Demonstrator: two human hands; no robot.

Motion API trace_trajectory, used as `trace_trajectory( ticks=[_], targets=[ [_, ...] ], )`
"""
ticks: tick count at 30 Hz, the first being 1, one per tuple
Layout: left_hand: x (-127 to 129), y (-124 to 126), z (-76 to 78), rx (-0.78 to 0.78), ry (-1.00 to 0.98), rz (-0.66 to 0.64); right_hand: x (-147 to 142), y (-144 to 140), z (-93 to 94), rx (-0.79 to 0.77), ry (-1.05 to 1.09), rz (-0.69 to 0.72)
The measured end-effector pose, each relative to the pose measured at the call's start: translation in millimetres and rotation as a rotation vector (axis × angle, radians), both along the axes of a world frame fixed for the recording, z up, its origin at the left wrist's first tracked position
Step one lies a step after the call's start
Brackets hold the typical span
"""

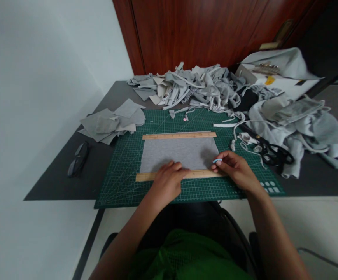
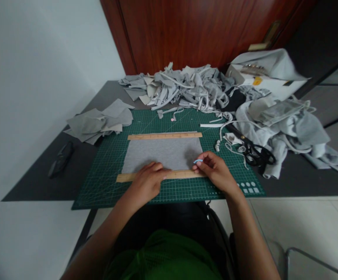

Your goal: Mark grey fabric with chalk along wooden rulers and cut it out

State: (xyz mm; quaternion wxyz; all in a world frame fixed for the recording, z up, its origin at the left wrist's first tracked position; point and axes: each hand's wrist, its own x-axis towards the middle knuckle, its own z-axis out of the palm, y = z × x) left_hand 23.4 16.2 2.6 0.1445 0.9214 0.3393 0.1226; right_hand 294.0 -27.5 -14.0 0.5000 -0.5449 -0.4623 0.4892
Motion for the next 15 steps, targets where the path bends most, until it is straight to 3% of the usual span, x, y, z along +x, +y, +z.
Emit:
trace_trajectory(
  ticks=[3,6,15],
  targets=[
    [-1,1,-2.0,-0.009,-0.03,-0.003,7,-1,1.1,0.07,-0.016,-0.029],
    [-1,1,-4.9,0.0,-0.041,-0.004,16,-4,5.2,0.15,-0.161,-0.032],
    [0,5,-11.7,0.006,-0.13,0.001,29,-10,9.7,0.233,-0.36,-0.032]
  ],
)
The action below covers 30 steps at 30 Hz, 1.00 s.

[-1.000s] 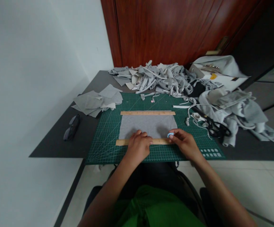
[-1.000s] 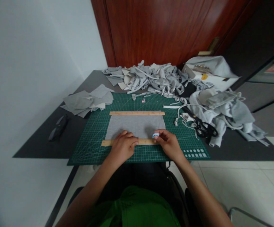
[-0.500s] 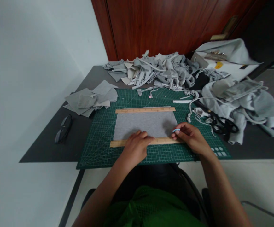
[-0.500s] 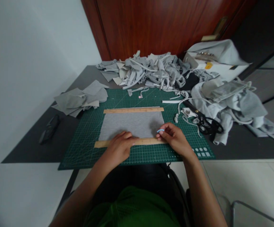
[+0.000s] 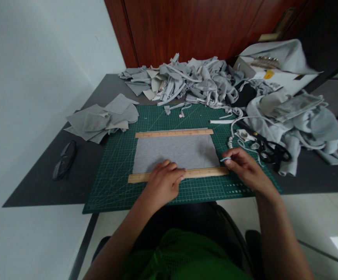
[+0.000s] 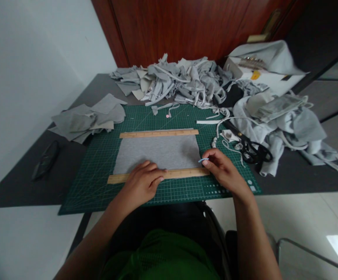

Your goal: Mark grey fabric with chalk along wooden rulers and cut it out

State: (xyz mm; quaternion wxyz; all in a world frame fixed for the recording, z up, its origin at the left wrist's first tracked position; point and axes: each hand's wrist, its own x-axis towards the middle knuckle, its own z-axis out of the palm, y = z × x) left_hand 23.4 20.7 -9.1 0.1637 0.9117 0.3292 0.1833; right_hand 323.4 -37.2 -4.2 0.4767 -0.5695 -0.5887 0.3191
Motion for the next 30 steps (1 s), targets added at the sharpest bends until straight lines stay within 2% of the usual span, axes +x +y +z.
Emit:
trace_trajectory(
  ticks=[7,11,16,25,30],
  targets=[
    [-1,1,-3.3,0.007,-0.025,-0.011,-18,-5,9.0,-0.091,-0.147,0.197],
    [-1,1,-3.0,0.008,-0.037,-0.014,-28,-7,11.0,-0.111,-0.225,0.239],
    [-1,1,-2.4,0.005,-0.025,-0.018,-41,-5,7.4,-0.005,-0.342,0.305],
    [-1,1,-3.0,0.0,-0.048,-0.026,-60,-12,-0.5,0.203,-0.64,0.32],
    [-1,-1,-7.0,0.004,-0.08,0.008,-57,-25,-7.6,0.267,-0.621,0.263]
  ],
)
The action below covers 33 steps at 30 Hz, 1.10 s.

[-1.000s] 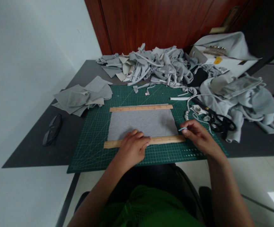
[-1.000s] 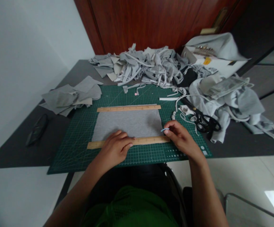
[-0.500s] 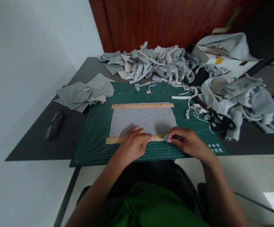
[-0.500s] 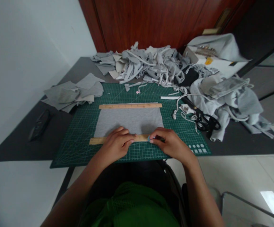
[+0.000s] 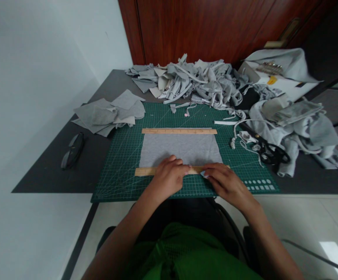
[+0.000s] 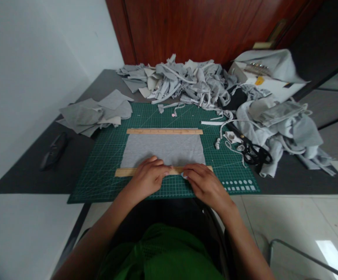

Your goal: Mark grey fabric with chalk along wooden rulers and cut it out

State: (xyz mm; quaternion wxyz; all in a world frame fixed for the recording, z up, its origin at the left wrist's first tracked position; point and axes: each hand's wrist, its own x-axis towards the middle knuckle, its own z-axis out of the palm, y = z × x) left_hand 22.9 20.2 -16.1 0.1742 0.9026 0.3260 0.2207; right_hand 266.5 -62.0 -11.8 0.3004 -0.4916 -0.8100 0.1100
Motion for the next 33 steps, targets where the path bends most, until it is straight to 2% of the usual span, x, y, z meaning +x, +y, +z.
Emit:
trace_trajectory(
  ticks=[5,13,18,25,33],
  targets=[
    [0,1,1.0,-0.003,0.012,-0.012,0,-5,5.6,-0.025,0.08,-0.033],
    [1,0,0.6,0.02,0.002,-0.003,-4,-7,3.1,0.007,-0.209,-0.077],
    [1,0,-2.8,0.022,-0.028,0.009,-6,-14,-1.9,0.105,-0.306,-0.063],
    [2,1,3.5,0.013,0.026,-0.019,-2,-18,-7.2,0.296,-0.375,-0.06],
    [2,1,4.2,-0.02,0.035,-0.028,-7,-15,-4.9,0.231,-0.404,-0.108]
  ],
)
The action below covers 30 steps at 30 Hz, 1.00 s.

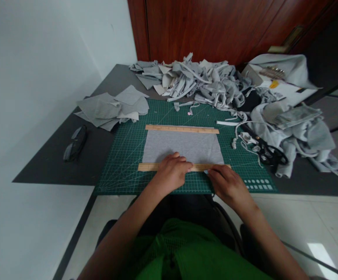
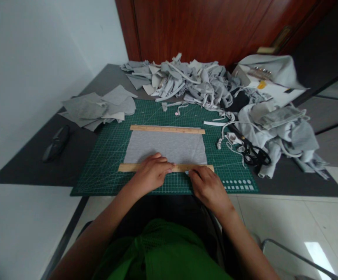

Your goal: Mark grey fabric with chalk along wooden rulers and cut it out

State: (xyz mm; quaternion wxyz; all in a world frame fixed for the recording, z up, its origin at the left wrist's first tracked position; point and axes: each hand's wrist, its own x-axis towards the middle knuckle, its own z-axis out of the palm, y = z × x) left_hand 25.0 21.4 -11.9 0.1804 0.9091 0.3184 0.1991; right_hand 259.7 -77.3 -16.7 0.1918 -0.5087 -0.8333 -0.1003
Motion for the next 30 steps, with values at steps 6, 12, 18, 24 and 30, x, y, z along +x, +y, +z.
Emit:
trace_trajectory(
  ticks=[6,12,18,24,30],
  targets=[
    [-1,0,-0.4,0.003,0.001,0.002,-3,-2,-2.1,-0.011,-0.023,0.012],
    [-2,1,-0.7,0.013,-0.027,-0.013,-9,3,1.5,0.012,-0.025,-0.009],
    [-1,0,4.1,-0.002,0.003,-0.029,-17,7,2.6,0.008,-0.032,0.018],
    [-1,0,3.6,0.013,0.002,-0.017,-25,12,2.3,-0.009,-0.001,0.063],
    [-1,0,5.0,-0.008,0.022,-0.019,-31,17,5.8,-0.028,0.019,0.103]
  ],
)
